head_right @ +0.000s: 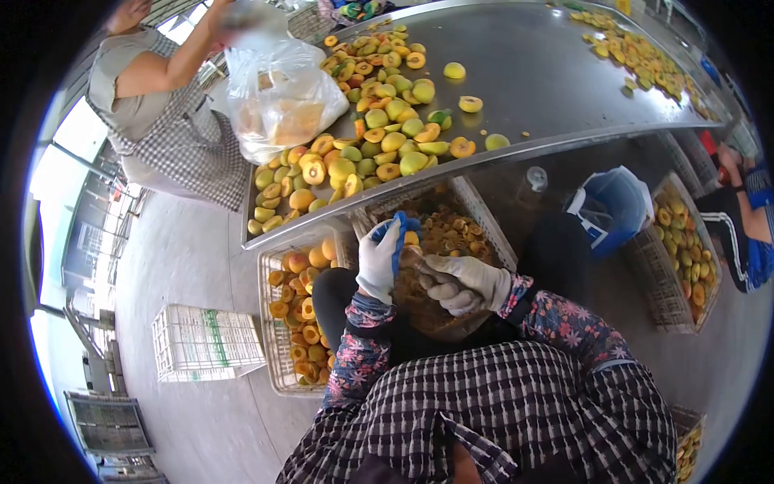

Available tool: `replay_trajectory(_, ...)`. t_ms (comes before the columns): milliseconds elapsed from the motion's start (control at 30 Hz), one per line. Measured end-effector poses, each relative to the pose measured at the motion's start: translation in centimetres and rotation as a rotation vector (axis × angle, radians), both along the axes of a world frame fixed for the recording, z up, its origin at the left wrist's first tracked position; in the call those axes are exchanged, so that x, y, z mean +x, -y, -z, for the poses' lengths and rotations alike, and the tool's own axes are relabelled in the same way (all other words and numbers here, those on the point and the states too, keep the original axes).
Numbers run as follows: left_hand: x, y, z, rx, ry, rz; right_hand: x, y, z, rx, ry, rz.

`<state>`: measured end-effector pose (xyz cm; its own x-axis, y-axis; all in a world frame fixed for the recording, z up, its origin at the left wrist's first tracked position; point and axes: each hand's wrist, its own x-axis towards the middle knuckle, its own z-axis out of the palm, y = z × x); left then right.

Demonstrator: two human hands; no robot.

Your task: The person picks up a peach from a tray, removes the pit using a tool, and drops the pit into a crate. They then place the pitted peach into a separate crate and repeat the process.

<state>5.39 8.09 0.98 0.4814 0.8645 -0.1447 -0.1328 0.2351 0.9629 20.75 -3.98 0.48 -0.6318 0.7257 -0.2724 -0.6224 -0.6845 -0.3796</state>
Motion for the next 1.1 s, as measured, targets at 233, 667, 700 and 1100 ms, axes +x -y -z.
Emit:
replay_trajectory(233,-12.6,-4.7,-5.9,0.305,-0.329,-0.451,3.3,0.4,-0.5,0.245,0.864,-0.055)
replay_trajectory(667,-10.5,-18.6,-4.3,0.87,-1.045,-0.192,2.3,-0.6,4.5,0.868,1.688,-0.167)
replay_trajectory(700,-9.7,-21.0,-2.7,0.899,-1.056,-0.174,2.3,-0.5,5.0,0.902,1.673,-0.135)
replay_trajectory(1100,-4.3,-29.5,1.8,0.458,-1.452,-0.214,2.5,-1.0,1.0,0.778,1.5,-0.247)
